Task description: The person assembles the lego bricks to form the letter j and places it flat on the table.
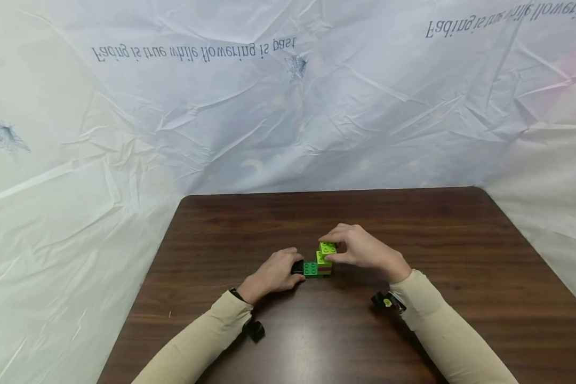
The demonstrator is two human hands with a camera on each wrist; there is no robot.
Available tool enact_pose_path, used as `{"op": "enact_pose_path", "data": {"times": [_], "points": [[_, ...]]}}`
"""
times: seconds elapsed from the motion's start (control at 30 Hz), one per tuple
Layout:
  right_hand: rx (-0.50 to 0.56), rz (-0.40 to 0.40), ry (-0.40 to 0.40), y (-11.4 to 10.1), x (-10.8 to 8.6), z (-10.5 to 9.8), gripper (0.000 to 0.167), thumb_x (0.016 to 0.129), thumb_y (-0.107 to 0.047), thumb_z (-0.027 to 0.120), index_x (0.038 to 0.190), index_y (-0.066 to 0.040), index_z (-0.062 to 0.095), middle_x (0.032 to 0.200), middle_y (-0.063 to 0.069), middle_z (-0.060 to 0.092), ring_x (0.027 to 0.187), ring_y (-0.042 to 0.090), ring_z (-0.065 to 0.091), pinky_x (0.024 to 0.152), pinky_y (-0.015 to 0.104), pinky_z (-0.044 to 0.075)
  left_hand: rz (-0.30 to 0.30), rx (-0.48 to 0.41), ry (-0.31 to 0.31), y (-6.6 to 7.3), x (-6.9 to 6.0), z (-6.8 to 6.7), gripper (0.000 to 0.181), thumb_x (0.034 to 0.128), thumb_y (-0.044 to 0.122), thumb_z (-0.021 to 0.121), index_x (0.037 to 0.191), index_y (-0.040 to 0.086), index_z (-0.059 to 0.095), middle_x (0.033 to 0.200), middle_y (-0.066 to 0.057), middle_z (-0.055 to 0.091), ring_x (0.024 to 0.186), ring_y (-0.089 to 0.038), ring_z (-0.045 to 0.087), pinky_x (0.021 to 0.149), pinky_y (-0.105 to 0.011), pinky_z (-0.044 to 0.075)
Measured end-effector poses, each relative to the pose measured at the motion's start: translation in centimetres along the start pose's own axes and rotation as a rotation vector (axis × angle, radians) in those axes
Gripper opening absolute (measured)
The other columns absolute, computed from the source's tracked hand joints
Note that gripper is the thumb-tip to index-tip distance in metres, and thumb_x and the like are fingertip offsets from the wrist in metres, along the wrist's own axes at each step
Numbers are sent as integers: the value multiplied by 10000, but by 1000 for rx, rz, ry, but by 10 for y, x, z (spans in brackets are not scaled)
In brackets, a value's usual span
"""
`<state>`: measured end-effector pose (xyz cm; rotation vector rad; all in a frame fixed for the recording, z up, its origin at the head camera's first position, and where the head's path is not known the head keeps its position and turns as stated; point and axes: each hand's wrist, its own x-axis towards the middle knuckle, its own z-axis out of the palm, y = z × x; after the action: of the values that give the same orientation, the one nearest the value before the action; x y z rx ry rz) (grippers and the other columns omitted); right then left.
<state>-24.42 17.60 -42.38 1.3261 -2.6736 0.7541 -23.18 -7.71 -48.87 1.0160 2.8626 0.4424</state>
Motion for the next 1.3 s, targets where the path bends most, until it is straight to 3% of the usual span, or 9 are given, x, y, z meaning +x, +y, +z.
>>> {"op": "enact_pose_path", "data": {"times": [0.6, 1.3], "points": [[30, 8, -30, -5, 0, 6, 376, 879, -250, 740, 1219, -102, 681, 1108, 8, 663, 897, 86, 592, 713, 277, 530, 8, -6, 2, 2, -1, -2, 410, 901, 330, 703, 1226, 86, 647, 1037, -22, 597, 822, -109, 564, 706, -260, 497], [46, 32, 2, -10, 1, 13, 402, 856, -276, 764, 1201, -83, 689, 1076, 19, 662, 850, 80, 576, 680, 286, 534, 19, 2, 12, -1, 0, -1, 395, 890, 339, 712, 1196, 94, 661, 1022, -11, 598, 831, -115, 574, 715, -264, 501]]}}
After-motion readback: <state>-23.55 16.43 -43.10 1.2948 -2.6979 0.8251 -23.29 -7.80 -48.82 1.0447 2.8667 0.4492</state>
